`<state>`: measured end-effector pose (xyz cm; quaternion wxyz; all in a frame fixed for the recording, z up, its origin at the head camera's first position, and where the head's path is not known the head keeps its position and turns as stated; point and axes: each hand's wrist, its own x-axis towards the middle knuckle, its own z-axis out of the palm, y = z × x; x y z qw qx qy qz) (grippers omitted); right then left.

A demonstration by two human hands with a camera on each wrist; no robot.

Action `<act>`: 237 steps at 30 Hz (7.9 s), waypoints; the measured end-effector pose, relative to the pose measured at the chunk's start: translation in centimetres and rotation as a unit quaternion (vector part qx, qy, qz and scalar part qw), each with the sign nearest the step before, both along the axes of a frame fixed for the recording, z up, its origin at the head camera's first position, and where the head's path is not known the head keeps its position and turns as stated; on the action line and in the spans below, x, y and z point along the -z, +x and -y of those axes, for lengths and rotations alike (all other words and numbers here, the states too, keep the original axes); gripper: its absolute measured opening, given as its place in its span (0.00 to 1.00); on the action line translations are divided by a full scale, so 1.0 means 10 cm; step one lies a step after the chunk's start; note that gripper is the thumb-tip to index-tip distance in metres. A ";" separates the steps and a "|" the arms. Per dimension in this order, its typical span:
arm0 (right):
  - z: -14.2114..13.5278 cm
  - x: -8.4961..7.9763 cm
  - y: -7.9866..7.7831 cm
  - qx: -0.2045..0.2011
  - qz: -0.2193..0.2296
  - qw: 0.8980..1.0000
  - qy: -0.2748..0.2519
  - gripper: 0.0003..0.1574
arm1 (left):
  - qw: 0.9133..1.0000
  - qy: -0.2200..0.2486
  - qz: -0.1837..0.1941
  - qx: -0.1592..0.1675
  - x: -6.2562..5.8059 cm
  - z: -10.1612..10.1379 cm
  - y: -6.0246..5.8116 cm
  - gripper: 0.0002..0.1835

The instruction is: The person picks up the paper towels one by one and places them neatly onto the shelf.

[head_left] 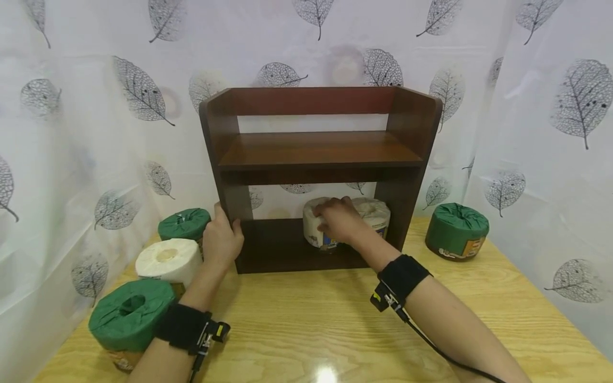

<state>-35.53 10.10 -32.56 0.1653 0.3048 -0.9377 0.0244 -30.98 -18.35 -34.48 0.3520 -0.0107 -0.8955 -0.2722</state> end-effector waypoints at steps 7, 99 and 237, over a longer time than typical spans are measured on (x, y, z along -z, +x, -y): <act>-0.11 -0.07 0.14 -0.027 -0.049 0.995 -0.082 0.19 | 1.000 -0.002 0.000 0.005 0.01 0.01 -0.01 0.23; -1.42 -0.12 0.48 0.172 -0.193 0.889 -0.379 0.17 | 0.970 -0.139 0.192 0.050 -0.44 0.18 0.26 0.38; -1.45 -0.09 0.44 0.148 -0.192 0.898 -0.367 0.15 | 0.883 -0.319 0.234 0.253 -0.79 -0.26 0.89 0.21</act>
